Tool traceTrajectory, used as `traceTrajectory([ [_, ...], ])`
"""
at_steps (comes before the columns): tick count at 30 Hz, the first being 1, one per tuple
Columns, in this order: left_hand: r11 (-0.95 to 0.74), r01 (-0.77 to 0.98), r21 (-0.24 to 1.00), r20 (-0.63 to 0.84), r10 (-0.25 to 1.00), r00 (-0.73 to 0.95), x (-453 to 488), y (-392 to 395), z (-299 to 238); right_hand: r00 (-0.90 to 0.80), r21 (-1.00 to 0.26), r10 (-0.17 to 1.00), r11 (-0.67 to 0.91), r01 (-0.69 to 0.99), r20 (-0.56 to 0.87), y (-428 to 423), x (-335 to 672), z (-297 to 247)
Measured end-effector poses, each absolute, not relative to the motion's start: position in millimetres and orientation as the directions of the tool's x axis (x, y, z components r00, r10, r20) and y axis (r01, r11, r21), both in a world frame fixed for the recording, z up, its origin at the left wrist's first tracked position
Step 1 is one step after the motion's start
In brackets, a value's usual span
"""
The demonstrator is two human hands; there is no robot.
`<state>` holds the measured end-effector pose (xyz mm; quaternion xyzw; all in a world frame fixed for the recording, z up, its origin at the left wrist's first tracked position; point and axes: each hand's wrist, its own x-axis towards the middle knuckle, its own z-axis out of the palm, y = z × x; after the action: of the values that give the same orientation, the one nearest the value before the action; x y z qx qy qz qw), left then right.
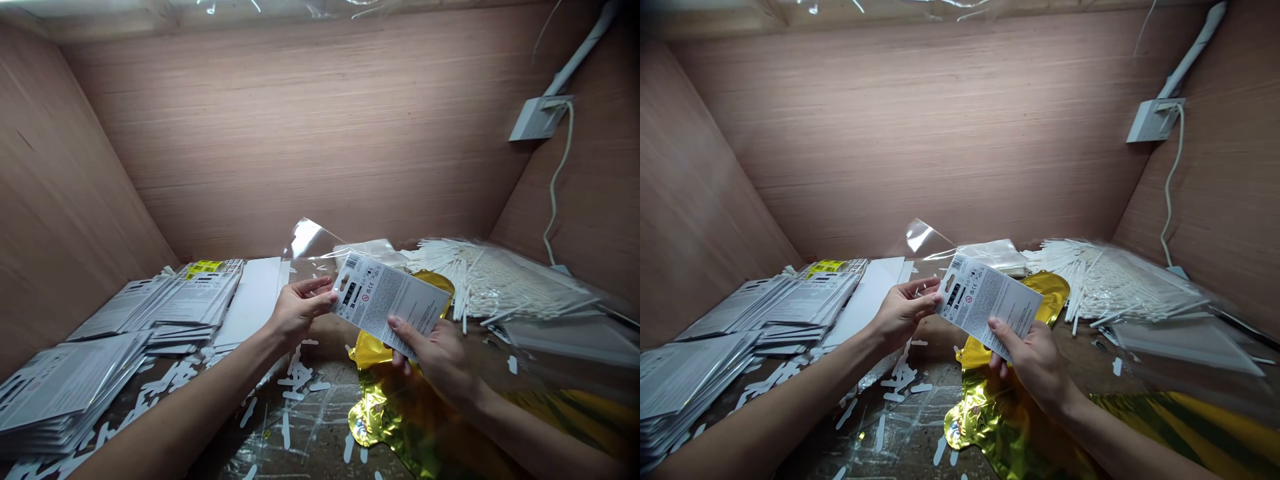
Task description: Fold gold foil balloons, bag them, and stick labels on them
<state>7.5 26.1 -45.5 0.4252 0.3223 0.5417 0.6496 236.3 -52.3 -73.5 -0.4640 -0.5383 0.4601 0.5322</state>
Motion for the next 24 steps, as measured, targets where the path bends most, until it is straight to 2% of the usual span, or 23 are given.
traceTrajectory([
  [5, 0.107, -0.470, 0.876, 0.035, 0.958, 0.284, 7.3, 25.8, -42.8, 0.027, -0.987, 0.987, 0.159, 0.012, 0.159, -47.2, 241.5, -76.3],
  [12, 0.142, -0.450, 0.882, 0.042, 0.926, 0.375, 4.6, 23.1, -40.5, 0.056, -0.983, 0.982, 0.179, 0.041, 0.182, -49.1, 242.2, -71.1],
  [16, 0.147, -0.423, 0.894, 0.055, 0.902, 0.429, 5.2, 19.2, -39.2, 0.068, -0.984, 0.982, 0.177, -0.001, 0.177, -52.1, 238.7, -68.2],
  [24, 0.144, -0.444, 0.885, 0.068, 0.901, 0.429, 22.3, 3.6, -42.6, -0.075, -0.993, 0.991, 0.112, -0.036, 0.114, -58.2, 228.0, -75.0],
])
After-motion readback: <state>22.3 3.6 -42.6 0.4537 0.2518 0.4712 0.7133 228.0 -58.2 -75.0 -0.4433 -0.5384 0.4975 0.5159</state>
